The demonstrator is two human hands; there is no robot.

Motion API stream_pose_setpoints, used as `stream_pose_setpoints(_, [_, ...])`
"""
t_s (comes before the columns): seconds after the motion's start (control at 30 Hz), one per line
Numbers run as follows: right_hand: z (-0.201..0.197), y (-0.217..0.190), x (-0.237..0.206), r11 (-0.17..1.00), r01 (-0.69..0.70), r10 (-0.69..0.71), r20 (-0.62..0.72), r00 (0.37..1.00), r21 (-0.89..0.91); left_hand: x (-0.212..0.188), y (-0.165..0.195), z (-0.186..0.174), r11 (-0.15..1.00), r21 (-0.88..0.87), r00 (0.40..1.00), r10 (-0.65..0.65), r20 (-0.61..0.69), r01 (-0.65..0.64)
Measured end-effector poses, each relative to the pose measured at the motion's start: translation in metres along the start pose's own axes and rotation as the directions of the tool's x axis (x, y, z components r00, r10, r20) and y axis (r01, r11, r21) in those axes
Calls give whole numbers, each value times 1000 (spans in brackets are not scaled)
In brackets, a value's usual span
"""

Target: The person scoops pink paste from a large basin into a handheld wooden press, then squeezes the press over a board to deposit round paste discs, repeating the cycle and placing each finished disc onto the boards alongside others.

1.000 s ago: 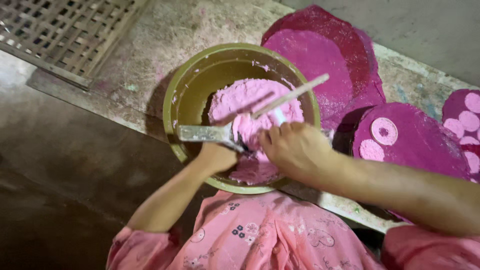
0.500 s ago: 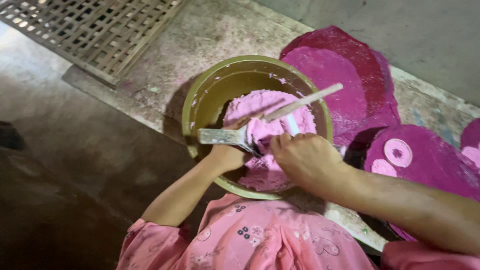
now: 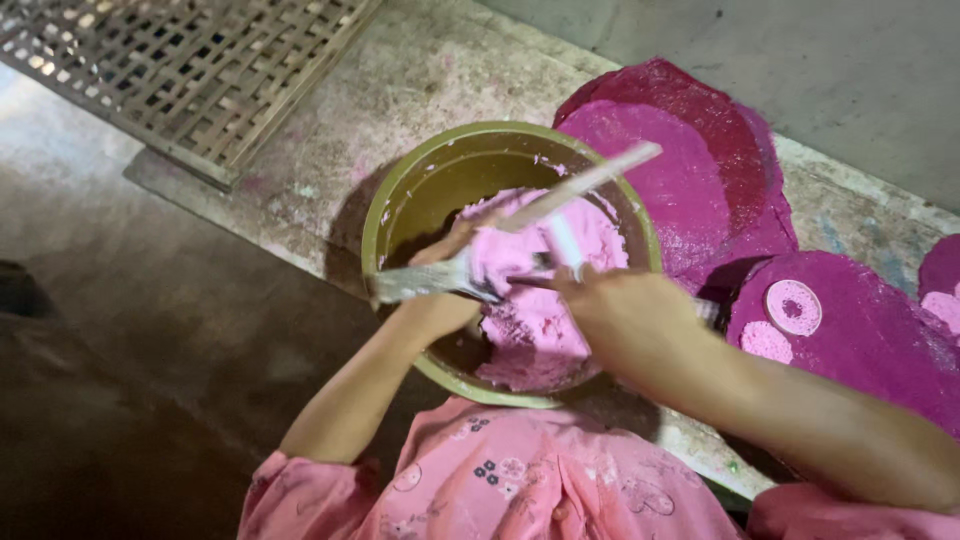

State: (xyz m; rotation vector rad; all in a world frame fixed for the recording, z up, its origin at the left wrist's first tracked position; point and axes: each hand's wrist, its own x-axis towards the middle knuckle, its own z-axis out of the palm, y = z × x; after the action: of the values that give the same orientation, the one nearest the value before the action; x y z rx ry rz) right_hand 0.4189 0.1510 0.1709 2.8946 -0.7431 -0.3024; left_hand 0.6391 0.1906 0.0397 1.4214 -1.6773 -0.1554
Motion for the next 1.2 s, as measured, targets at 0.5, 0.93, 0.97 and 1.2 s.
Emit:
stream_pose_setpoints(0.5, [143, -4, -3, 324, 215, 211, -292, 933, 921, 22, -19, 9, 911, 330, 964, -199, -175, 247])
stream_pose_setpoints(0.93, [133, 7, -5, 543, 474, 128, -626, 769, 693, 14, -41, 31, 875, 479, 990, -11, -140, 78])
stream_pose_setpoints(0.97, [125, 19, -13, 439, 282, 178, -390, 903, 853, 13, -47, 27, 824, 567, 982, 105, -160, 5])
stream_pose_setpoints(1.2, [44, 68, 10, 688, -179, -58, 299, 952, 703, -4, -32, 31, 875, 468, 992, 97, 83, -124])
